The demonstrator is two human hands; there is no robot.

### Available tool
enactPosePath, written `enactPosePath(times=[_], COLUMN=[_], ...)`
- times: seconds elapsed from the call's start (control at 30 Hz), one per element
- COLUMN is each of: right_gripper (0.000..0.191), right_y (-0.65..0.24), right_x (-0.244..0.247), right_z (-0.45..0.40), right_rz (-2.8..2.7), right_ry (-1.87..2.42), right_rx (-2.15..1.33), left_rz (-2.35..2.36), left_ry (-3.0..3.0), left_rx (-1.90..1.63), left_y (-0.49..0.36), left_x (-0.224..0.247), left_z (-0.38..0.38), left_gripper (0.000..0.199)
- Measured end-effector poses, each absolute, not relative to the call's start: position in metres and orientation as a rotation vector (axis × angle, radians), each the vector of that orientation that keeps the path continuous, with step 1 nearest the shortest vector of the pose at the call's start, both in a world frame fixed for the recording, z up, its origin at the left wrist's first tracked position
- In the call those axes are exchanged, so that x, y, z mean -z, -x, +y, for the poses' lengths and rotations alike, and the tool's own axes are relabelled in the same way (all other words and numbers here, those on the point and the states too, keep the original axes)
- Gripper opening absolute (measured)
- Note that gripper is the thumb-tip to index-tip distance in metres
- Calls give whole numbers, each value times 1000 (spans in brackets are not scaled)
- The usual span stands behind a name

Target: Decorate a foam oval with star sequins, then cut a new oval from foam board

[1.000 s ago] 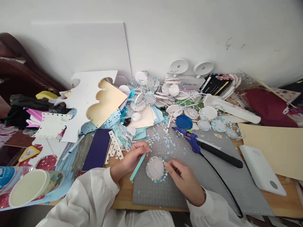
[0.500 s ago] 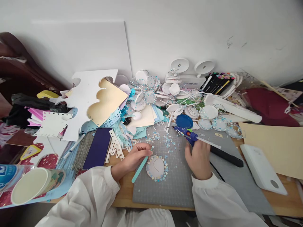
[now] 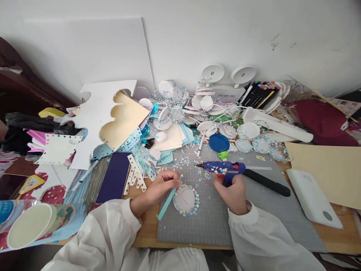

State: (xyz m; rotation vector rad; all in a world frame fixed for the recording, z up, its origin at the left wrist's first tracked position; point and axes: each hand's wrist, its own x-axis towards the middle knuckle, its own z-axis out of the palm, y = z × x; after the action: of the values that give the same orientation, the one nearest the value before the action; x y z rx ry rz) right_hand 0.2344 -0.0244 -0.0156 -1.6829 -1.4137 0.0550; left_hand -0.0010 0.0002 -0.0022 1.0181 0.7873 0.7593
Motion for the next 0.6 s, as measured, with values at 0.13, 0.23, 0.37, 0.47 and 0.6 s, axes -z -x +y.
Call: enactPosePath(times=[0.13,0.23,0.37,0.47,0.6], right_gripper=[24,22,22,22,22], right_y=[-228,-227,-227,-228,-229], right_x=[15,13,14,15,16], right_z=[-30,-31,-31,-31,-30], right_rz=[-1518,-1579,-1622,-1640,-1661], right_ry=[1611,1569,1558,1563,1571], right_rx=[-104,-113,-98,-87,-78], left_rz=[784,776,766,766,768], left_ry=[-1039,-1058,-1085,-1102,-1127], left_rx=[-737,-720,-703,-693,-687], left_y=[1,1,2,2,2], left_x=[5,4,2,1,-1], left_z=[0,1,1,2,3], left_gripper=[32,31,31,30,29])
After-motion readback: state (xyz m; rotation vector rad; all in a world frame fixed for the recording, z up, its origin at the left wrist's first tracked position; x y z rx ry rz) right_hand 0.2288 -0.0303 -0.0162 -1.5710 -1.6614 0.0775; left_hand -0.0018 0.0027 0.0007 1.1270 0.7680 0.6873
